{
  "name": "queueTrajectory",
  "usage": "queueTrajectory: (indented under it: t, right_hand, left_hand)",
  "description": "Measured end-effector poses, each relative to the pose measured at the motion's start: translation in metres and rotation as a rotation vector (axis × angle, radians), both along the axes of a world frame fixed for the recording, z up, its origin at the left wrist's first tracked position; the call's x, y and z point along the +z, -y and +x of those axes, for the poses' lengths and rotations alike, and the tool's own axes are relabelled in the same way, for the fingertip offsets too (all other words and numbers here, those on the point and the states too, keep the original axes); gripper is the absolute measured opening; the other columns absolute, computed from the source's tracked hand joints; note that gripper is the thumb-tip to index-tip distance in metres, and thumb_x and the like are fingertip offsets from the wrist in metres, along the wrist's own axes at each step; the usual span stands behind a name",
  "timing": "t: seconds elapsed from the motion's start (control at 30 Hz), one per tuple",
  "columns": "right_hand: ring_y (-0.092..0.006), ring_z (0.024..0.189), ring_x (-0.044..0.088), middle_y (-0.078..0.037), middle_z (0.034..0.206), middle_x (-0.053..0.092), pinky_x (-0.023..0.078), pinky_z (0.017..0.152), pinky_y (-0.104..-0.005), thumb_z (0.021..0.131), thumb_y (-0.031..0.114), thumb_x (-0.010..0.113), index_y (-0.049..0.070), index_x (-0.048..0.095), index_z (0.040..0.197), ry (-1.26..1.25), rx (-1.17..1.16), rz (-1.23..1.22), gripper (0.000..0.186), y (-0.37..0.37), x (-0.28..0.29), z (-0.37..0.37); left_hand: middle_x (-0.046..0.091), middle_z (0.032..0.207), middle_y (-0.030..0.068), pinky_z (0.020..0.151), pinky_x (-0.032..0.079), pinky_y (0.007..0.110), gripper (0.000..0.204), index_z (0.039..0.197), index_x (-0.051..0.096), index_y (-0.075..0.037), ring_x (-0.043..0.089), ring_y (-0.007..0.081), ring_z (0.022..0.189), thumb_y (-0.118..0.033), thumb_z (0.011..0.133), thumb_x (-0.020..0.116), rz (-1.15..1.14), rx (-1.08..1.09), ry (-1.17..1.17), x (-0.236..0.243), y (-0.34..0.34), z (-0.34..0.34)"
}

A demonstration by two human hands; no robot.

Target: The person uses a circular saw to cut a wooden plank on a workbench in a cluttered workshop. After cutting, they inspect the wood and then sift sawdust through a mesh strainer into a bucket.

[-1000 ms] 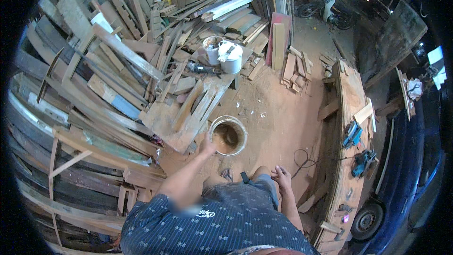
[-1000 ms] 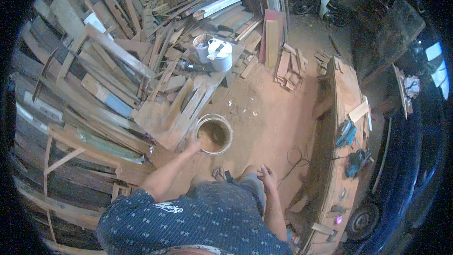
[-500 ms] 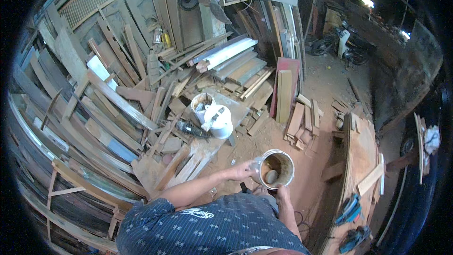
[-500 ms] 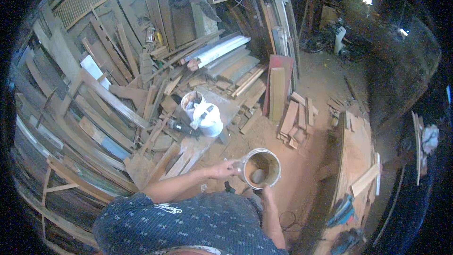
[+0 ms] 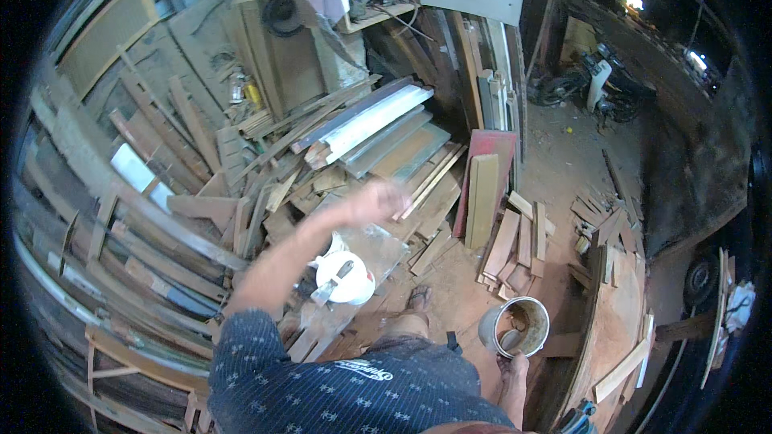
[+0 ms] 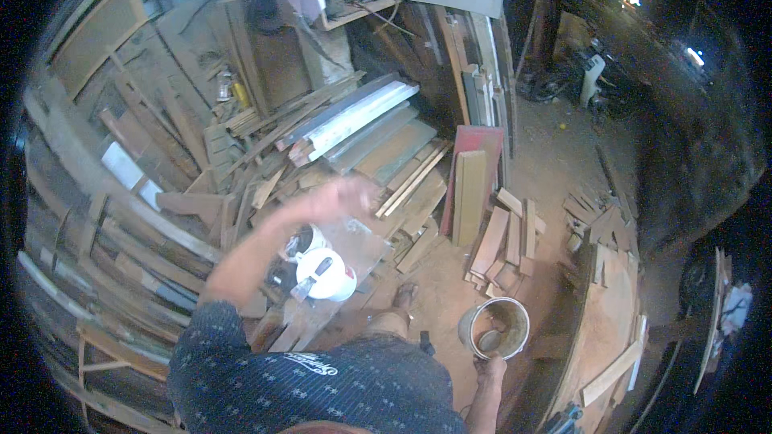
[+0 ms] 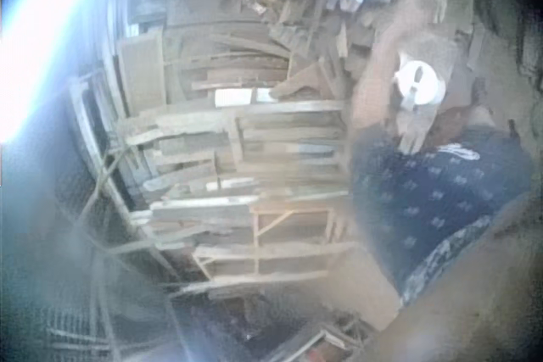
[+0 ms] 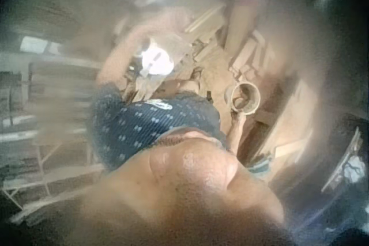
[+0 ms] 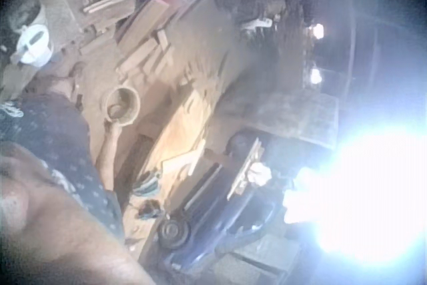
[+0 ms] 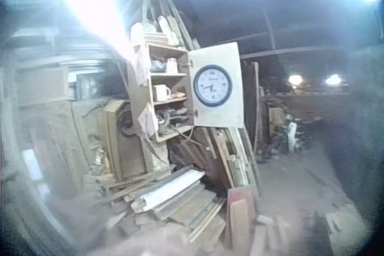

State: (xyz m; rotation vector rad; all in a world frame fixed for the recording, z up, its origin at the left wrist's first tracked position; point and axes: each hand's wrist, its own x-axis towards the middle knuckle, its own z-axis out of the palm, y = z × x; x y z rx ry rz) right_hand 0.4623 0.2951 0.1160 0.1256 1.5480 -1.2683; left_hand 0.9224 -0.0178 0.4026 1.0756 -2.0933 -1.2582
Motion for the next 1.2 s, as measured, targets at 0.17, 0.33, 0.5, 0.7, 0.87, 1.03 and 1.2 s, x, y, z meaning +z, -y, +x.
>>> queueTrajectory:
  t: [0.17, 0.33, 0.5, 0.7, 0.87, 1.03, 1.2]
  right_hand:
    - [-0.0236, 0.07, 0.06, -0.013, 0.092, 0.06, 0.048, 0.05, -0.0298, 0.096, 0.013, 0.045, 0.004, 0.053, 0.116, 0.082, -0.28, -0.01, 0.023, 0.062, 0.013, 0.007]
    - [-0.0197, 0.071, 0.062, -0.01, 0.096, 0.063, 0.049, 0.053, -0.0277, 0.1, 0.035, 0.054, 0.006, 0.055, 0.116, 0.031, -0.437, 0.0, 0.034, 0.099, 0.04, 0.016]
    - [-0.0204, 0.074, 0.066, -0.01, 0.094, 0.066, 0.056, 0.059, -0.0312, 0.094, 0.019, 0.054, 0.004, 0.058, 0.109, -0.033, -0.51, 0.023, 0.022, 0.104, 0.041, 0.024]
    - [-0.0213, 0.067, 0.067, -0.015, 0.084, 0.067, 0.058, 0.055, -0.0327, 0.091, 0.012, 0.048, -0.004, 0.061, 0.108, -0.069, -0.633, 0.253, 0.027, 0.098, 0.052, 0.019]
    - [-0.0205, 0.066, 0.067, -0.014, 0.084, 0.068, 0.058, 0.056, -0.0325, 0.091, 0.013, 0.047, -0.004, 0.063, 0.105, -0.083, -0.707, 0.276, 0.027, 0.094, 0.043, 0.002]
    - [-0.022, 0.064, 0.065, -0.014, 0.083, 0.068, 0.053, 0.051, -0.0338, 0.094, 0.02, 0.055, -0.003, 0.064, 0.102, -0.093, -0.848, 0.185, 0.026, 0.092, 0.043, -0.048]
    - [-0.019, 0.052, 0.06, -0.013, 0.071, 0.065, 0.048, 0.043, -0.0315, 0.093, 0.014, 0.048, -0.005, 0.061, 0.098, -0.219, -1.0, 0.153, 0.023, 0.044, 0.043, -0.144]
  left_hand:
    - [0.053, 0.114, 0.0202, 0.083, 0.052, 0.04, 0.087, 0.128, 0.046, 0.008, 0.058, 0.0274, 0.096, -0.062, 0.081, 0.07, -0.277, 0.961, -0.158, 0.067, 0.275, 0.066]
    - [-0.008, 0.158, 0.0323, 0.089, 0.059, 0.046, 0.136, 0.151, -0.003, 0.01, 0.029, 0.042, 0.143, -0.071, 0.072, 0.072, -0.139, 1.323, -0.014, 0.087, 0.43, 0.141]
    - [0.064, 0.117, 0.0179, 0.08, 0.053, 0.05, 0.051, 0.113, 0.063, 0.005, 0.063, 0.0356, 0.093, -0.04, 0.09, 0.067, -0.299, 1.126, 0.561, 0.073, 0.507, 0.258]
    - [0.063, 0.118, 0.0212, 0.085, 0.049, 0.048, 0.049, 0.113, 0.062, 0.01, 0.06, 0.0344, 0.097, -0.033, 0.092, 0.059, -0.667, 0.913, 0.017, -0.093, 0.383, 0.111]
    - [0.063, 0.118, 0.0216, 0.085, 0.049, 0.048, 0.048, 0.114, 0.062, 0.011, 0.06, 0.0341, 0.097, -0.031, 0.092, 0.059, 0.052, 0.655, 0.092, -0.243, 0.193, -0.009]
    - [0.063, 0.117, 0.0219, 0.085, 0.049, 0.047, 0.047, 0.114, 0.061, 0.012, 0.06, 0.0338, 0.098, -0.029, 0.092, 0.059, 0.406, 0.708, 0.143, -0.279, 0.126, -0.056]
    - [0.063, 0.117, 0.0222, 0.085, 0.05, 0.047, 0.046, 0.115, 0.061, 0.013, 0.06, 0.0335, 0.098, -0.027, 0.092, 0.058, 0.374, 0.771, 0.132, -0.281, 0.126, -0.105]
